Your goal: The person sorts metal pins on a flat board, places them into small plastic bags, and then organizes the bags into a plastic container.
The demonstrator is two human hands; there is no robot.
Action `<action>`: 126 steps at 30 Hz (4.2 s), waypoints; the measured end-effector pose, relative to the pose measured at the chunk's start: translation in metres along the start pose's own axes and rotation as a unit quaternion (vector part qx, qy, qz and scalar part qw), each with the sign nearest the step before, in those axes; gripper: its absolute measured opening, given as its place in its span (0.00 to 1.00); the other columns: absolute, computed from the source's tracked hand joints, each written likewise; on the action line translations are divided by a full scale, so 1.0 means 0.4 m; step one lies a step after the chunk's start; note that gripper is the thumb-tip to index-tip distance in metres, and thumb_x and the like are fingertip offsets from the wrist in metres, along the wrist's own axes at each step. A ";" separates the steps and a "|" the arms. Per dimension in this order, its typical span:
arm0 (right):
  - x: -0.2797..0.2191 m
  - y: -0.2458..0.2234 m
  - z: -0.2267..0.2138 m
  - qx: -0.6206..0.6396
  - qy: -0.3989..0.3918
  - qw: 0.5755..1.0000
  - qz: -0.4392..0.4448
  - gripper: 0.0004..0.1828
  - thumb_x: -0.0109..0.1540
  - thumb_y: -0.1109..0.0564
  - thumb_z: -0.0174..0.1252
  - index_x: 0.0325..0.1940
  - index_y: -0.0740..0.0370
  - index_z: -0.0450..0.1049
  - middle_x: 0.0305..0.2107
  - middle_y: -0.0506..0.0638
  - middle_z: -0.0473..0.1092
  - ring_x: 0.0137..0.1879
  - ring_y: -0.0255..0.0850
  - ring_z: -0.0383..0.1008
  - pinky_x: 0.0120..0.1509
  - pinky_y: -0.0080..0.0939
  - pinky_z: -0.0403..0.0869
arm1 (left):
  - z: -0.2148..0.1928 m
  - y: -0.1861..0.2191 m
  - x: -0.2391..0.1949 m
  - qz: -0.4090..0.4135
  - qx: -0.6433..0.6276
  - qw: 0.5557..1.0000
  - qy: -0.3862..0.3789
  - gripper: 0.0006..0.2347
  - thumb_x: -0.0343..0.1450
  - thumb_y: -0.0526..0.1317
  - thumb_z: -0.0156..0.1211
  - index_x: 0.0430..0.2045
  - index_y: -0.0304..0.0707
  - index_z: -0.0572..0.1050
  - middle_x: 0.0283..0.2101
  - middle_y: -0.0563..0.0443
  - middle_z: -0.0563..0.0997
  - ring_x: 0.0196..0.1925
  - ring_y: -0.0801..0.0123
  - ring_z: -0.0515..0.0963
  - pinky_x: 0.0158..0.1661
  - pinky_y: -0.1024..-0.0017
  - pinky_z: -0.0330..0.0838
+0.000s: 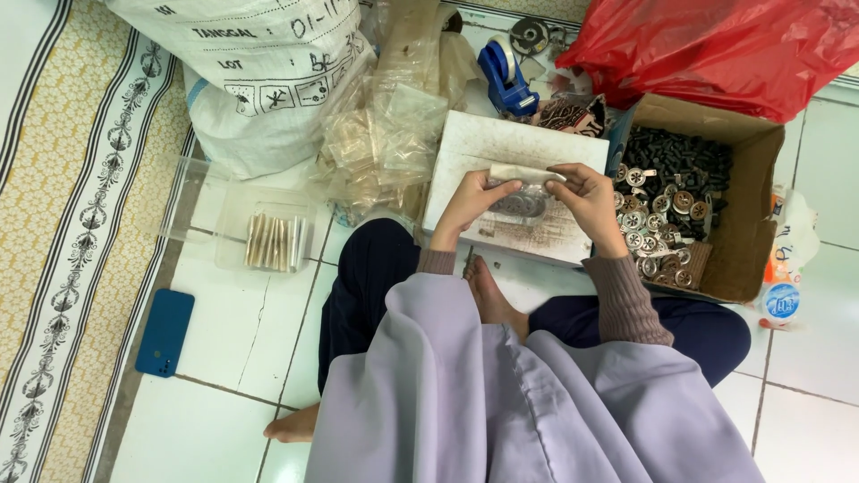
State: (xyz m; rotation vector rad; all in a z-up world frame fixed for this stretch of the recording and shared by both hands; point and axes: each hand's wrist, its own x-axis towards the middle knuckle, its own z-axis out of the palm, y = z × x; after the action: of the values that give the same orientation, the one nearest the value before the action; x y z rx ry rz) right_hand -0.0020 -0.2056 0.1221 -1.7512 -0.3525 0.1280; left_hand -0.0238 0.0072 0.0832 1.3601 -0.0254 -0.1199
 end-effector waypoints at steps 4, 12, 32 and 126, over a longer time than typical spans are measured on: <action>0.021 0.047 0.027 0.013 0.003 1.000 0.027 0.14 0.65 0.69 0.63 0.56 0.70 0.76 0.43 0.65 0.77 0.41 0.41 0.78 0.46 0.40 0.76 | -0.032 -0.077 0.020 -0.004 -0.008 1.000 -0.002 0.13 0.73 0.39 0.67 0.49 0.29 0.81 0.45 0.35 0.85 0.47 0.58 0.82 0.46 0.67 0.74; 0.183 0.158 0.033 -0.088 -0.014 0.992 0.094 0.22 0.73 0.51 0.60 0.62 0.74 0.72 0.54 0.73 0.69 0.64 0.67 0.68 0.59 0.64 0.73 | -0.119 -0.288 0.099 -0.074 -0.084 0.974 0.197 0.21 0.74 0.49 0.69 0.55 0.33 0.77 0.54 0.36 0.80 0.60 0.49 0.77 0.58 0.53 0.69; 0.592 0.549 0.091 -0.335 0.056 0.916 0.213 0.16 0.72 0.44 0.50 0.56 0.54 0.74 0.53 0.55 0.68 0.61 0.58 0.71 0.60 0.63 0.72 | -0.137 -0.508 0.104 0.047 0.083 0.964 0.248 0.10 0.73 0.41 0.67 0.41 0.33 0.82 0.36 0.42 0.86 0.43 0.65 0.84 0.42 0.65 0.78; 0.562 0.474 0.064 -0.418 0.028 0.805 0.420 0.30 0.63 0.41 0.63 0.59 0.66 0.74 0.54 0.61 0.75 0.63 0.60 0.72 0.65 0.64 0.60 | -0.130 -0.516 0.114 0.067 0.112 0.947 0.294 0.07 0.71 0.38 0.66 0.35 0.32 0.82 0.31 0.39 0.85 0.38 0.62 0.84 0.40 0.63 0.77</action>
State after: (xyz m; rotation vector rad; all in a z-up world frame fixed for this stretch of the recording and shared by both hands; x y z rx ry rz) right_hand 0.2350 -0.1458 -0.0434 -2.6826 0.5441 0.6320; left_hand 0.0114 0.0112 -0.1316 1.5720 0.3804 0.4181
